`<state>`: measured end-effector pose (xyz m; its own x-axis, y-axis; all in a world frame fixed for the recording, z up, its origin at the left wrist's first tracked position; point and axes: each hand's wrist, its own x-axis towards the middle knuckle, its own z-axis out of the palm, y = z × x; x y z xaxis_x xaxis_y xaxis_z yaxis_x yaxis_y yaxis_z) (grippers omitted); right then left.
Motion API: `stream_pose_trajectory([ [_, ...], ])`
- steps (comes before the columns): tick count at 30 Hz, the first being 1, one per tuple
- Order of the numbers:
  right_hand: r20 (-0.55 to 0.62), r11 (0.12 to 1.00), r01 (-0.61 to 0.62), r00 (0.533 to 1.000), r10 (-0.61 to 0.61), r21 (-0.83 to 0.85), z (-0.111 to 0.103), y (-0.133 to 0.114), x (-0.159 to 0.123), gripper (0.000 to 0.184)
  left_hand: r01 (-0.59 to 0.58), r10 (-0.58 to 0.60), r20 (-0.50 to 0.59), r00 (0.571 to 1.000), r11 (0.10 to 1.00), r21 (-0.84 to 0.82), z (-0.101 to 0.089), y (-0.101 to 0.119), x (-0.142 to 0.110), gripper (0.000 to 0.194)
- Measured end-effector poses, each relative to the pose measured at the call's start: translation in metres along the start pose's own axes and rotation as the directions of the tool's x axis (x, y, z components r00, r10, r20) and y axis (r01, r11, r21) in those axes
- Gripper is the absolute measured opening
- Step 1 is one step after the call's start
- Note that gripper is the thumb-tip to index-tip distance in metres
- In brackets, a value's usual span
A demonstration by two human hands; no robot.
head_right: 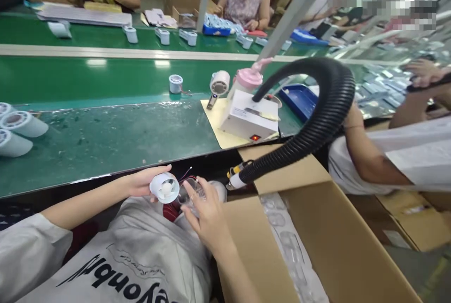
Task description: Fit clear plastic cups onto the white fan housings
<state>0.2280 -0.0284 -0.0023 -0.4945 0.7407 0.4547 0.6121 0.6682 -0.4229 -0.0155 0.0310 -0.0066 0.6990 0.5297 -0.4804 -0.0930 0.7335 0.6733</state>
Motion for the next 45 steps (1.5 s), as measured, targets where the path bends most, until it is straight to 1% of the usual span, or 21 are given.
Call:
stream_pose_trajectory([
  [3,-0.01,0.979,-0.072,0.997,0.071,-0.191,0.009,-0.003,0.009,0.045,-0.045,0.055,-0.041,0.998,0.975,0.216,0.01,0.003,-0.003,0.039],
  [5,0.036,0.974,-0.106,0.993,0.116,-0.199,0.009,-0.004,0.009,0.035,-0.1,0.132,-0.074,0.988,0.936,0.337,0.019,0.008,-0.01,0.026],
  [6,0.069,0.981,-0.123,0.988,0.134,-0.148,0.008,-0.004,0.008,0.028,-0.145,0.204,-0.093,0.974,0.889,0.434,0.024,0.011,-0.014,0.021],
  [7,0.108,0.987,-0.148,0.982,0.154,-0.065,0.006,-0.005,0.007,0.02,-0.192,0.294,-0.101,0.951,0.812,0.551,0.027,0.013,-0.017,0.019],
  [8,0.147,0.982,-0.186,0.973,0.178,0.039,0.005,-0.005,0.007,0.013,-0.229,0.386,-0.093,0.918,0.707,0.669,0.03,0.014,-0.02,0.019],
  [10,0.216,0.926,-0.286,0.948,0.235,0.248,0.001,-0.007,0.006,0.005,-0.265,0.527,-0.036,0.849,0.485,0.834,0.031,0.011,-0.024,0.028],
  [11,0.231,0.885,-0.332,0.936,0.266,0.328,0.0,-0.008,0.005,0.008,-0.279,0.565,-0.005,0.825,0.415,0.866,0.029,0.009,-0.024,0.036],
  [14,0.174,0.791,-0.407,0.913,0.369,0.456,0.0,-0.012,0.005,0.018,-0.352,0.621,0.051,0.782,0.373,0.859,0.02,-0.004,-0.021,0.062],
  [16,0.131,0.744,-0.434,0.892,0.432,0.508,0.002,-0.013,0.004,0.023,-0.392,0.634,0.096,0.767,0.344,0.853,0.013,-0.013,-0.017,0.066],
  [18,0.137,0.672,-0.473,0.861,0.49,0.569,0.003,-0.013,0.003,0.025,-0.415,0.624,0.14,0.769,0.32,0.852,0.007,-0.02,-0.014,0.062],
  [20,0.165,0.58,-0.51,0.823,0.543,0.635,0.005,-0.011,0.003,0.026,-0.441,0.592,0.184,0.785,0.323,0.837,0.003,-0.023,-0.013,0.061],
  [23,0.201,0.444,-0.516,0.787,0.583,0.732,0.005,-0.005,0.003,0.03,-0.456,0.523,0.211,0.826,0.4,0.795,0.004,-0.023,-0.014,0.069],
  [25,0.224,0.384,-0.483,0.804,0.551,0.787,0.004,0.0,0.003,0.031,-0.427,0.495,0.167,0.853,0.477,0.768,0.006,-0.022,-0.015,0.072],
  [26,0.235,0.389,-0.47,0.824,0.516,0.793,0.003,0.003,0.002,0.029,-0.404,0.485,0.125,0.866,0.529,0.747,0.008,-0.022,-0.016,0.073],
  [27,0.239,0.429,-0.459,0.848,0.474,0.778,0.003,0.004,0.001,0.026,-0.379,0.471,0.076,0.879,0.591,0.712,0.009,-0.023,-0.017,0.073],
  [30,0.209,0.663,-0.39,0.918,0.338,0.639,-0.001,0.006,-0.003,0.032,-0.328,0.416,-0.041,0.909,0.772,0.545,0.013,-0.027,-0.019,0.076],
  [32,0.164,0.767,-0.312,0.95,0.266,0.561,-0.002,0.005,-0.007,0.034,-0.31,0.38,-0.059,0.923,0.826,0.47,0.015,-0.029,-0.021,0.079],
  [34,0.145,0.792,-0.261,0.965,0.218,0.552,-0.003,0.005,-0.01,0.033,-0.307,0.374,-0.039,0.926,0.812,0.496,0.016,-0.028,-0.023,0.082],
  [37,0.159,0.755,-0.273,0.962,0.222,0.596,-0.004,0.004,-0.012,0.036,-0.342,0.409,0.022,0.912,0.731,0.59,0.016,-0.023,-0.027,0.084],
  [41,0.215,0.643,-0.351,0.935,0.282,0.681,-0.005,0.001,-0.012,0.038,-0.441,0.467,0.13,0.875,0.655,0.613,0.016,-0.017,-0.03,0.081],
  [45,0.291,0.507,-0.435,0.894,0.34,0.744,-0.008,-0.003,-0.01,0.038,-0.516,0.515,0.209,0.831,0.575,0.635,0.015,-0.015,-0.031,0.078],
])
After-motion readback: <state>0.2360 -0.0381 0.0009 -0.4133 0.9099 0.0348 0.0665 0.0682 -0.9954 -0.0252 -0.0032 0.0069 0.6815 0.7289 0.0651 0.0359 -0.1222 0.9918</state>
